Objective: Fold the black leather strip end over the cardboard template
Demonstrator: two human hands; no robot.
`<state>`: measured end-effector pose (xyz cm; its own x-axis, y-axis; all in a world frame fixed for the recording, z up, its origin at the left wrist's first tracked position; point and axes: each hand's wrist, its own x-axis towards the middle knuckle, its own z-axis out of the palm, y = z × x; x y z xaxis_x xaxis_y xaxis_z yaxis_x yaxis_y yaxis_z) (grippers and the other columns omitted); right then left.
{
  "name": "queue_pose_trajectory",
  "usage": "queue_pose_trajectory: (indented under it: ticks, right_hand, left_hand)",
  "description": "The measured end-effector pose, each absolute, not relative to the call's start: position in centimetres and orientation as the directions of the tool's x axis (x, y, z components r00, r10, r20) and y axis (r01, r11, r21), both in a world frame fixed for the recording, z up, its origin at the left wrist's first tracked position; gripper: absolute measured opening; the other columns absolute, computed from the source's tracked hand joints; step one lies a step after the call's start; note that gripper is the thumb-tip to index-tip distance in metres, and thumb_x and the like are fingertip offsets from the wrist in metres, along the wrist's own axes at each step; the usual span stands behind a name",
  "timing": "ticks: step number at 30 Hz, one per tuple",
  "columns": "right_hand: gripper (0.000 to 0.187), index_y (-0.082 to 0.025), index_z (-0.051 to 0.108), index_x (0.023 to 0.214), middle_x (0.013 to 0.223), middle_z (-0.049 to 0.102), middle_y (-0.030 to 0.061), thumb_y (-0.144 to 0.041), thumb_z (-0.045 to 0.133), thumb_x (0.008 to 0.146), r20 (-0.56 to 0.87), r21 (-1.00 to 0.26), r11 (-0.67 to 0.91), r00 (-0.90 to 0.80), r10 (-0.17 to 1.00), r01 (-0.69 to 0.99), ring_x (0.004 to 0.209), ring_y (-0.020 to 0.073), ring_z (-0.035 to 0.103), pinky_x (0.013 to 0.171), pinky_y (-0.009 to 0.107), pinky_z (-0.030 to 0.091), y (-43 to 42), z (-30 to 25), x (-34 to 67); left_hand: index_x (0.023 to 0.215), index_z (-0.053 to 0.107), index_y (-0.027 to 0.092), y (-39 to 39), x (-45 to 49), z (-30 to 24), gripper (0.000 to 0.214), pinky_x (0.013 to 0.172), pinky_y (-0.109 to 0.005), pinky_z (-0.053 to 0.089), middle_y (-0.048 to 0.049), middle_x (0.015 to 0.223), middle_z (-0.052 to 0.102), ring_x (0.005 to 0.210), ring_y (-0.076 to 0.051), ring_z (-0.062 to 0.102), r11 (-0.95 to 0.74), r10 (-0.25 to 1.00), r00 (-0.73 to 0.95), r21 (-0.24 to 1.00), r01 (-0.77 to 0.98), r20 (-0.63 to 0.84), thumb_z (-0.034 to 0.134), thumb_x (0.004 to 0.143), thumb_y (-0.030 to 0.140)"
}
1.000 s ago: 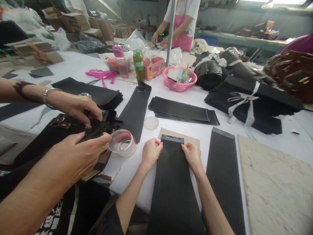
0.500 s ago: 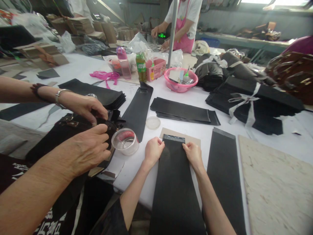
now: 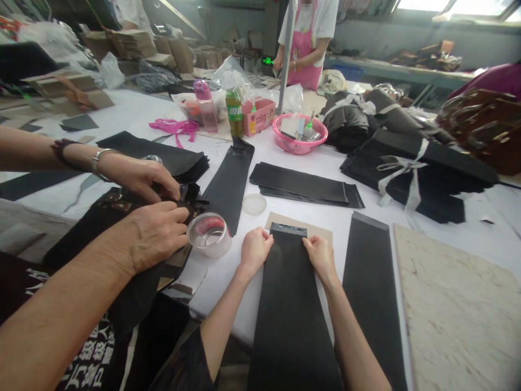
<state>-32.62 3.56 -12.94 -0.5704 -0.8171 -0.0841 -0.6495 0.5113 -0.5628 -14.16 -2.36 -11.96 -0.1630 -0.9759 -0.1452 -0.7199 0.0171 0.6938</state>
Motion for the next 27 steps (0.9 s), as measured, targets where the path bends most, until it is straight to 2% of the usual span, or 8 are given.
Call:
queue_pose_trajectory:
  ticks: [15, 19, 23, 27]
  right_hand:
    - [0.026, -0.02, 0.053, 0.061, 0.056, 0.058, 0.0005, -0.036, 0.052, 0.082, -0.108, -0.558, 0.519, -0.563, -0.82, -0.648, 0.059, 0.0176, 0.055, 0.056, 0.027, 0.031, 3.5, -12.9, -32.7]
    - [0.026, -0.02, 0.054, 0.062, 0.057, 0.057, 0.0005, -0.036, 0.052, 0.083, -0.116, -0.544, 0.52, -0.555, -0.824, -0.659, 0.058, 0.0176, 0.055, 0.056, 0.027, 0.032, 3.4, -13.0, -32.8]
    - [0.025, -0.019, 0.057, 0.064, 0.06, 0.06, 0.0022, -0.035, 0.053, 0.083, -0.131, -0.51, 0.532, -0.55, -0.825, -0.676, 0.06, 0.0182, 0.057, 0.057, 0.027, 0.033, 3.3, -13.2, -33.0]
    - [0.024, -0.017, 0.059, 0.069, 0.067, 0.064, 0.0057, -0.036, 0.055, 0.085, -0.151, -0.469, 0.548, -0.548, -0.823, -0.693, 0.066, 0.0193, 0.06, 0.06, 0.028, 0.035, 3.1, -13.3, -33.2]
  left_hand:
    - [0.07, 0.06, 0.018, -2.4, -14.2, -11.9, 0.021, 0.055, -0.021, 0.036, -0.0005, 0.064, 0.065, 0.056, -0.011, 0.059, 0.024, -0.975, -0.172, 0.71, -0.704, -0.138, 0.057, 0.085, 0.032]
    - [0.071, 0.059, 0.019, -2.4, -14.1, -12.0, 0.02, 0.055, -0.022, 0.035, -0.001, 0.067, 0.065, 0.06, -0.013, 0.06, 0.045, -0.978, -0.172, 0.683, -0.729, -0.119, 0.057, 0.086, 0.031]
    - [0.085, 0.058, 0.02, -1.8, -14.4, -11.4, 0.01, 0.057, -0.023, 0.035, -0.0008, 0.072, 0.066, 0.066, -0.015, 0.061, 0.098, -0.982, -0.175, 0.58, -0.808, -0.077, 0.059, 0.086, 0.03]
    - [0.105, 0.055, 0.023, -0.8, -15.4, -10.7, 0.015, 0.062, -0.026, 0.04, -0.003, 0.095, 0.065, 0.078, -0.017, 0.061, 0.329, -0.944, -0.312, 0.331, -0.884, 0.106, 0.051, 0.091, 0.02]
